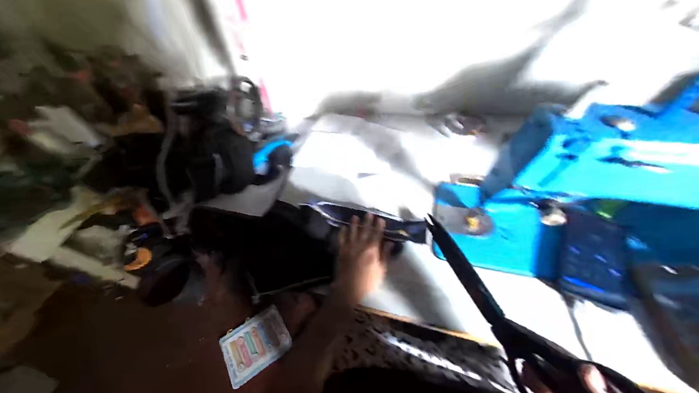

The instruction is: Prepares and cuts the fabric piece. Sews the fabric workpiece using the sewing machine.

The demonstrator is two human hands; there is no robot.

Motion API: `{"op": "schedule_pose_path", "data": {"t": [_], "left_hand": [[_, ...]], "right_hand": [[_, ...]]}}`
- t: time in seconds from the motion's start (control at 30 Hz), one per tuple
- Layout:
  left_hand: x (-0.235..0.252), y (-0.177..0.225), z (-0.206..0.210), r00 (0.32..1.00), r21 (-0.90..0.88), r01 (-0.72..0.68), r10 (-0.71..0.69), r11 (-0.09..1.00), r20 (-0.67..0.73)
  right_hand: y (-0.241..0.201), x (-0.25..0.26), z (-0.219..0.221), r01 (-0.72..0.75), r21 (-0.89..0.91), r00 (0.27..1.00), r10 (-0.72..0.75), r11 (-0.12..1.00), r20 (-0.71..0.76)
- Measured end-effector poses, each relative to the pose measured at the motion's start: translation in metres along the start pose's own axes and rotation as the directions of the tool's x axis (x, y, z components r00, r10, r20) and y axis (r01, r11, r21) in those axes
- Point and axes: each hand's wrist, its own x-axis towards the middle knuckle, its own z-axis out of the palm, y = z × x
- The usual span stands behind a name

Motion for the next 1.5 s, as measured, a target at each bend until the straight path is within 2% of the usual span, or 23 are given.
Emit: {"op": "schedule_pose_path", "data": {"t": [0.1,0.17,0.4,0.5,0.67,0.73,0.77,0.83,0.9,0.93,1.0,1.07,1.13,1.2,1.23,1.37,1.5], "left_hand": [[-0.001,0.002,0.005,0.996,0.048,0.06,-0.063,0.997,0.071],[0.0,0.003,0.005,0.994,0.054,0.073,-0.077,0.996,0.073],[-0.002,0.003,0.002,0.99,0.092,0.08,-0.09,0.993,0.11],[-0.003,0.003,0.003,0.99,0.107,0.081,-0.093,0.991,0.11],[-0.002,0.002,0.002,0.99,0.104,0.078,-0.089,0.991,0.109],[-0.003,0.0,0.004,0.994,0.065,0.067,-0.072,0.996,0.077],[-0.004,-0.002,0.006,0.998,0.01,0.046,-0.046,0.999,0.04],[-0.009,-0.003,0.004,0.999,-0.161,-0.038,0.037,0.986,-0.005],[-0.017,-0.002,0.0,0.982,-0.325,-0.172,0.188,0.93,0.018],[-0.022,-0.001,-0.001,0.959,-0.383,-0.253,0.283,0.888,0.021],[-0.032,-0.002,-0.003,0.913,-0.429,-0.368,0.408,0.825,0.002],[-0.047,-0.002,-0.004,0.926,-0.315,-0.375,0.368,0.872,-0.085],[-0.059,-0.003,-0.003,0.964,-0.132,-0.244,0.225,0.961,-0.142],[-0.072,-0.001,-0.004,0.989,-0.052,-0.063,0.056,0.997,-0.135],[-0.077,0.0,-0.003,0.991,-0.036,-0.018,0.013,0.999,-0.136],[-0.087,-0.001,-0.004,0.993,0.002,-0.022,0.022,1.0,-0.116],[-0.078,-0.002,-0.017,0.997,-0.121,0.01,-0.019,0.993,-0.079]], "right_hand": [[0.02,-0.031,-0.003,0.012,-0.017,0.985,-0.015,1.0,-0.17],[0.028,-0.038,-0.003,-0.001,0.012,0.976,0.003,1.0,-0.216],[0.035,-0.014,0.013,-0.01,0.1,0.983,0.028,0.995,-0.182],[0.038,0.008,0.026,-0.014,0.035,0.965,0.022,0.999,-0.262],[0.039,0.032,0.035,0.023,-0.032,0.952,-0.031,0.999,-0.305],[0.034,0.033,0.035,0.012,-0.119,0.942,-0.051,0.993,-0.331],[0.029,0.034,0.036,0.007,-0.22,0.936,-0.084,0.975,-0.341],[0.013,0.048,0.039,0.032,-0.525,0.928,-0.221,0.85,-0.301],[-0.012,0.08,0.044,0.038,-0.816,0.929,-0.321,0.577,-0.184],[-0.026,0.103,0.045,0.03,-0.902,0.935,-0.332,0.43,-0.127],[-0.047,0.162,0.046,0.017,-0.972,0.942,-0.329,0.234,-0.063],[-0.056,0.226,0.043,0.018,-0.995,0.944,-0.329,0.097,-0.015],[-0.058,0.281,0.04,0.035,-0.999,0.947,-0.321,0.021,0.027],[-0.058,0.319,0.043,0.008,-1.0,0.955,-0.295,-0.023,0.015],[-0.057,0.332,0.044,-0.007,-0.999,0.958,-0.285,-0.044,0.006],[-0.045,0.358,0.033,-0.02,-0.992,0.957,-0.29,-0.121,0.016],[-0.033,0.331,0.036,0.121,-0.979,0.908,-0.38,-0.167,0.177]]}}
